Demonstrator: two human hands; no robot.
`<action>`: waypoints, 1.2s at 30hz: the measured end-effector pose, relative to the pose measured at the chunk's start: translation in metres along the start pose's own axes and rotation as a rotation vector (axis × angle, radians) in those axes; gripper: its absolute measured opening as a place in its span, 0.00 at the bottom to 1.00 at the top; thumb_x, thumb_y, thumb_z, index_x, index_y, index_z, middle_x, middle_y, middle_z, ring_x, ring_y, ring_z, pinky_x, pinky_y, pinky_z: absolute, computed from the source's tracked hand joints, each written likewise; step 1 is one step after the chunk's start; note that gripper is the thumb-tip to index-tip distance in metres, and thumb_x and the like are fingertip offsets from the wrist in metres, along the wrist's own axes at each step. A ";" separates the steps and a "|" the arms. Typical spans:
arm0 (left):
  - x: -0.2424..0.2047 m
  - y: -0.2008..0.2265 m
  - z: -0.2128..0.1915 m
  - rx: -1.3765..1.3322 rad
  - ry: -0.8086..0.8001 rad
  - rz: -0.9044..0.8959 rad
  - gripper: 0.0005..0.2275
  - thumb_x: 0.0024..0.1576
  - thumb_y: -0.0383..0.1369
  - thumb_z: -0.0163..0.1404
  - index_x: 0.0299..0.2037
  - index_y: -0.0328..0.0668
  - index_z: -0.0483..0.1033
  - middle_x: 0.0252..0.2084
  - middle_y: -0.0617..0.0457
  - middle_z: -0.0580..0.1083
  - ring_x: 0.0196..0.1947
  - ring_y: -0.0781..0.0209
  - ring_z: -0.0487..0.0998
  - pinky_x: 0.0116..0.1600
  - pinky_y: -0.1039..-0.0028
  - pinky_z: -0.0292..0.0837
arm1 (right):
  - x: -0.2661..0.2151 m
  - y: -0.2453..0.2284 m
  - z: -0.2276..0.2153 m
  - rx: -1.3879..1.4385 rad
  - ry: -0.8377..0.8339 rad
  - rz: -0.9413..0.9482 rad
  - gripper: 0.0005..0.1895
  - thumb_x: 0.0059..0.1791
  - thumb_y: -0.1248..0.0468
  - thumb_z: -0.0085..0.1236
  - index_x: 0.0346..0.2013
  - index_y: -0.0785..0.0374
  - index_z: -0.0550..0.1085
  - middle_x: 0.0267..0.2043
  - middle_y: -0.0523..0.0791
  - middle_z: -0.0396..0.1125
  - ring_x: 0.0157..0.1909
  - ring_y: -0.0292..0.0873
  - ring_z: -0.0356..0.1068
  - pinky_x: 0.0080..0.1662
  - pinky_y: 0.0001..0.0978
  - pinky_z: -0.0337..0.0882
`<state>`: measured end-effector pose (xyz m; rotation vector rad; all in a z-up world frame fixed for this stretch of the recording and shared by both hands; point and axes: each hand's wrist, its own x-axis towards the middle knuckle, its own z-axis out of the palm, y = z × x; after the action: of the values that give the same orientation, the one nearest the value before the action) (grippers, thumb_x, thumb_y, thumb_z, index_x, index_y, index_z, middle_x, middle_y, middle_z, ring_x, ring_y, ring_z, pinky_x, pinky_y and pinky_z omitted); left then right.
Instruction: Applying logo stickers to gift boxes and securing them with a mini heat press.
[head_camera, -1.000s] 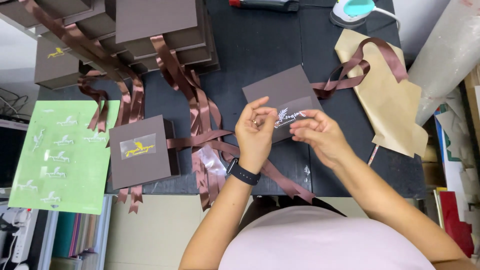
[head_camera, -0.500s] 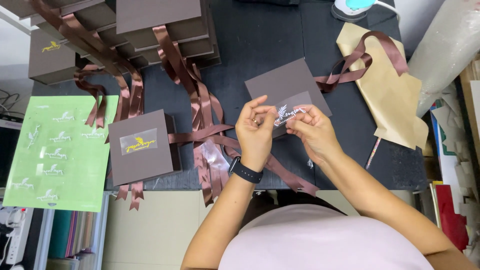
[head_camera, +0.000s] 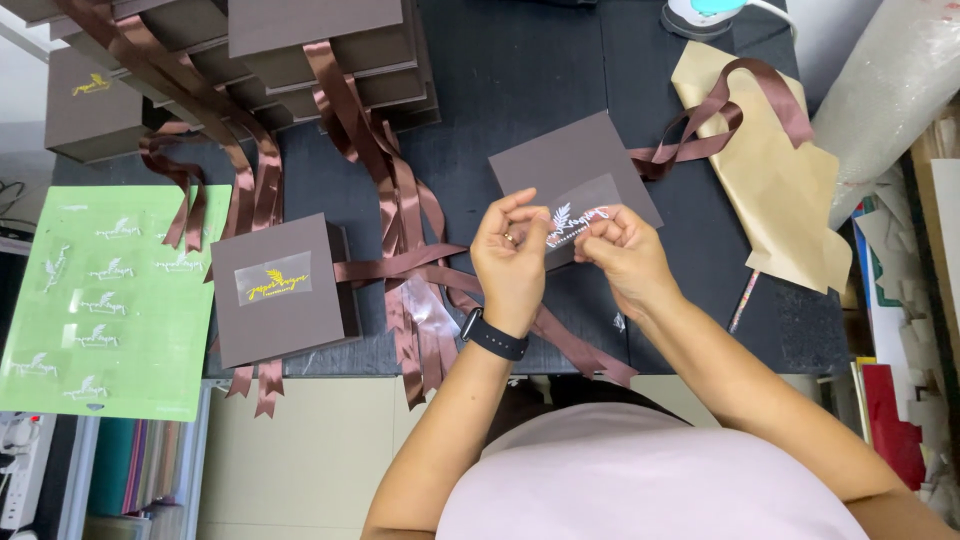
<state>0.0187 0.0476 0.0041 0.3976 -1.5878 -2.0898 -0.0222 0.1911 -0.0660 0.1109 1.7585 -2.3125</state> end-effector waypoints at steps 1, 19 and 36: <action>0.002 0.000 -0.001 0.000 -0.002 -0.003 0.14 0.54 0.17 0.54 0.49 0.38 0.77 0.36 0.45 0.80 0.30 0.70 0.80 0.34 0.82 0.80 | -0.004 0.001 -0.003 -0.001 0.003 0.001 0.20 0.41 0.81 0.56 0.47 0.68 0.71 0.30 0.48 0.73 0.30 0.37 0.75 0.39 0.25 0.79; 0.036 -0.083 0.003 0.623 -0.128 0.266 0.09 0.54 0.26 0.46 0.35 0.48 0.81 0.34 0.57 0.74 0.32 0.63 0.76 0.49 0.71 0.69 | -0.055 -0.048 -0.195 -1.775 0.133 0.506 0.30 0.52 0.32 0.49 0.33 0.52 0.81 0.36 0.49 0.78 0.46 0.57 0.76 0.43 0.45 0.73; 0.036 -0.074 -0.016 0.890 -0.329 0.350 0.14 0.57 0.42 0.53 0.52 0.52 0.78 0.60 0.48 0.66 0.66 0.43 0.63 0.66 0.48 0.57 | -0.017 -0.092 -0.146 -1.140 -0.502 0.092 0.02 0.45 0.62 0.61 0.30 0.53 0.76 0.23 0.37 0.68 0.25 0.33 0.65 0.35 0.25 0.63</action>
<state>-0.0187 0.0305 -0.0697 0.0343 -2.5234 -1.1367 -0.0388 0.3562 -0.0161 -0.5104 2.3471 -0.8654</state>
